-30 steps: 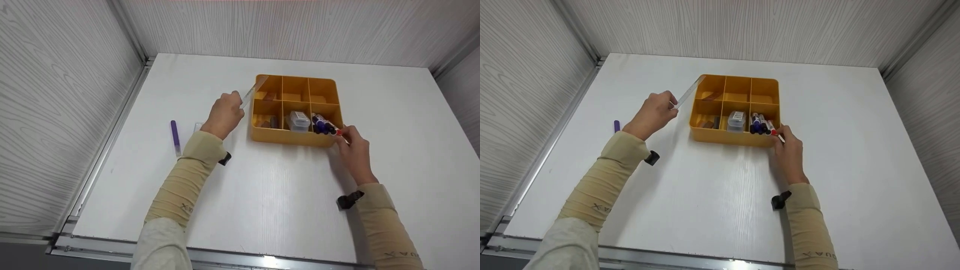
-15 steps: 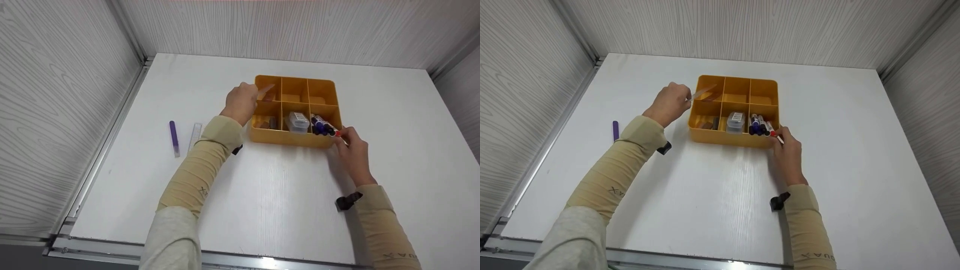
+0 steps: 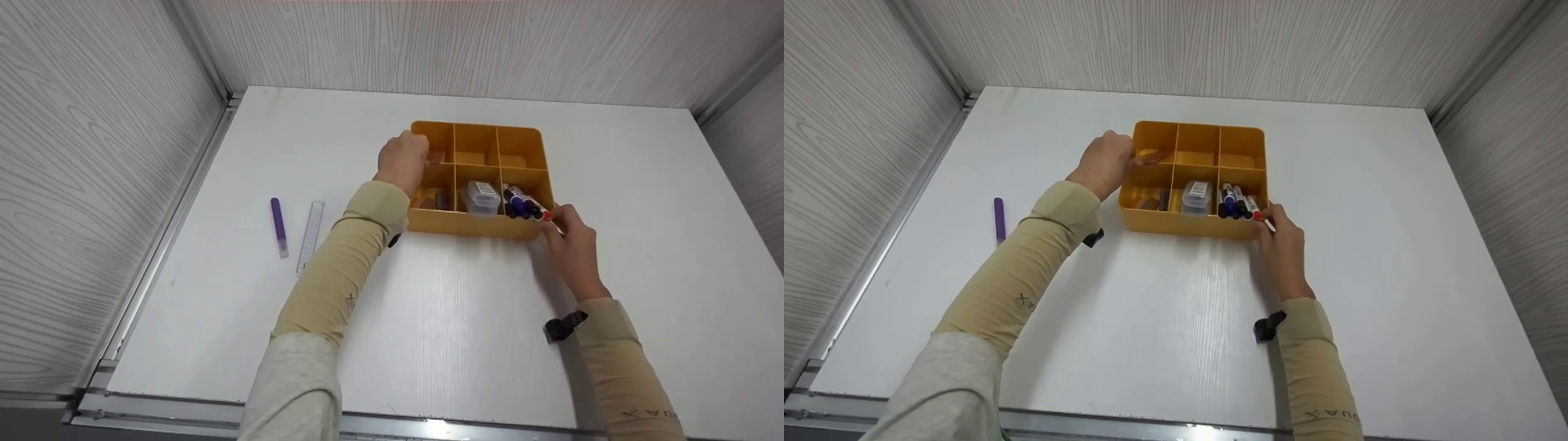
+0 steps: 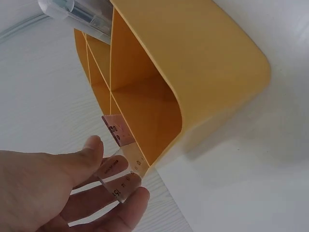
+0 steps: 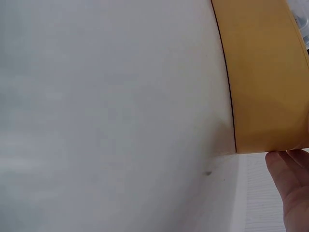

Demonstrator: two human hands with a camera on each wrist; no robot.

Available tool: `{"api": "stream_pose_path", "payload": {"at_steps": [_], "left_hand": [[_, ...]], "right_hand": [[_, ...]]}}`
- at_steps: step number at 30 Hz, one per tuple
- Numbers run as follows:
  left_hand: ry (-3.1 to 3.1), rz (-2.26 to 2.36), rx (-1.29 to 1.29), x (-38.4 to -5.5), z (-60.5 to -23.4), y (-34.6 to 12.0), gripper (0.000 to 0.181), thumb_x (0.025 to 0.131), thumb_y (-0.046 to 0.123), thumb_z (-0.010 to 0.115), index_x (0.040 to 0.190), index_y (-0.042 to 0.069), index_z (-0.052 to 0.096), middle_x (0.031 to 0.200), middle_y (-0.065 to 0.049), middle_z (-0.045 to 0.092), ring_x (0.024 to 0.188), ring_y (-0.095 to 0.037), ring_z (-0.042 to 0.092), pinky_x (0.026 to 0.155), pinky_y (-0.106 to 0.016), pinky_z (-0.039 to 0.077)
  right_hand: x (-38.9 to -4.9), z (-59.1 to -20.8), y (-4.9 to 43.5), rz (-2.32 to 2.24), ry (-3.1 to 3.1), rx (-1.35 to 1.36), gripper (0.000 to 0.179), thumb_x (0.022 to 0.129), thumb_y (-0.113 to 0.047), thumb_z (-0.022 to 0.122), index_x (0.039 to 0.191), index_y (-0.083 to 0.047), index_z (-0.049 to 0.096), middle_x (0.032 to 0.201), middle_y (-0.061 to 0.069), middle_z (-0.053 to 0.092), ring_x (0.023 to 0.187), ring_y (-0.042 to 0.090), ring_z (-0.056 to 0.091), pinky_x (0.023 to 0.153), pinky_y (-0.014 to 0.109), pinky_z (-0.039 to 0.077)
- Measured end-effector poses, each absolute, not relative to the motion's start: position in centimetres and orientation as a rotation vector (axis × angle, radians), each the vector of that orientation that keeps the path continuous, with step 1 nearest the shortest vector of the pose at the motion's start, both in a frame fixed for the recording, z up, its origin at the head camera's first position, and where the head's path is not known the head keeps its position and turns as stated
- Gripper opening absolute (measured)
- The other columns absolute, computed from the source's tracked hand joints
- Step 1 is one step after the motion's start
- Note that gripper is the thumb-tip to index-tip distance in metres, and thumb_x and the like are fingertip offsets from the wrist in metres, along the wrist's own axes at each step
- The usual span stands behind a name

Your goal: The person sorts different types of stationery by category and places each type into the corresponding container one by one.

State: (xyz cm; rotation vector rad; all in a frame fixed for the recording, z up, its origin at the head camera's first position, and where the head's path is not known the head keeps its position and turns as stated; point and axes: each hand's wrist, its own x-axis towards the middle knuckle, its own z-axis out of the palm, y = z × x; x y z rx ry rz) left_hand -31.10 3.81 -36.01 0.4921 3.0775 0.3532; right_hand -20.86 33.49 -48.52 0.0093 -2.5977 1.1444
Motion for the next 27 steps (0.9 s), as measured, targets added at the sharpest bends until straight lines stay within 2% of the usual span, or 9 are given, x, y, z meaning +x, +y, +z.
{"api": "stream_pose_path", "payload": {"at_steps": [3, 7, 10, 16, 22, 27], "left_hand": [[3.041, 0.413, 0.52, -31.0, -36.1, 3.9, 0.018, 0.095, 0.011, 0.063, 0.108, 0.006, 0.075, 0.109, -0.007, 0.074, 0.099, -0.019, 0.07, 0.085, -0.028, 0.057], [2.907, 0.526, 0.51, -30.8, -36.2, 4.1, 0.016, 0.094, 0.006, 0.064, 0.107, 0.005, 0.074, 0.101, -0.006, 0.075, 0.087, -0.017, 0.07, 0.075, -0.026, 0.058], [2.898, 0.496, 0.53, -30.8, -36.5, 4.2, 0.018, 0.094, 0.001, 0.063, 0.108, 0.004, 0.073, 0.1, -0.008, 0.075, 0.085, -0.017, 0.069, 0.073, -0.026, 0.058], [2.975, 0.307, 0.587, -31.4, -37.2, 4.5, 0.027, 0.095, -0.001, 0.06, 0.119, 0.005, 0.071, 0.115, -0.011, 0.072, 0.108, -0.025, 0.068, 0.09, -0.032, 0.057], [3.016, 0.125, 0.596, -31.6, -37.8, 4.7, 0.027, 0.096, 0.001, 0.059, 0.12, 0.008, 0.07, 0.118, -0.012, 0.07, 0.111, -0.031, 0.061, 0.096, -0.04, 0.054], [3.006, 0.052, 0.573, -31.8, -38.5, 4.9, 0.026, 0.097, 0.003, 0.059, 0.12, 0.009, 0.07, 0.119, -0.01, 0.069, 0.113, -0.031, 0.059, 0.098, -0.041, 0.052]], "right_hand": [[-20.9, -48.5, 33.5, 1.135, -2.592, 0.019, 0.028, 0.098, -0.028, 0.059, 0.112, -0.005, 0.053, 0.126, 0.014, 0.066, 0.128, 0.027, 0.059, 0.104, 0.042, 0.047], [-20.8, -48.5, 33.5, 1.138, -2.585, 0.021, 0.028, 0.098, -0.029, 0.059, 0.111, -0.005, 0.053, 0.123, 0.014, 0.067, 0.127, 0.027, 0.059, 0.104, 0.043, 0.047], [-20.9, -48.7, 33.6, 1.14, -2.585, 0.019, 0.027, 0.098, -0.027, 0.059, 0.111, -0.005, 0.054, 0.125, 0.015, 0.067, 0.128, 0.027, 0.058, 0.105, 0.043, 0.047], [-21.0, -48.8, 33.5, 1.139, -2.581, 0.035, 0.025, 0.098, -0.025, 0.06, 0.11, -0.004, 0.053, 0.128, 0.015, 0.066, 0.128, 0.027, 0.058, 0.104, 0.043, 0.047], [-20.9, -48.8, 33.5, 1.127, -2.546, 0.072, 0.026, 0.097, -0.024, 0.061, 0.108, -0.001, 0.053, 0.123, 0.02, 0.067, 0.126, 0.034, 0.059, 0.103, 0.048, 0.047], [-20.9, -48.6, 33.5, 1.129, -2.555, 0.064, 0.027, 0.098, -0.024, 0.06, 0.109, -0.001, 0.053, 0.125, 0.019, 0.066, 0.127, 0.032, 0.059, 0.103, 0.046, 0.047]]}}
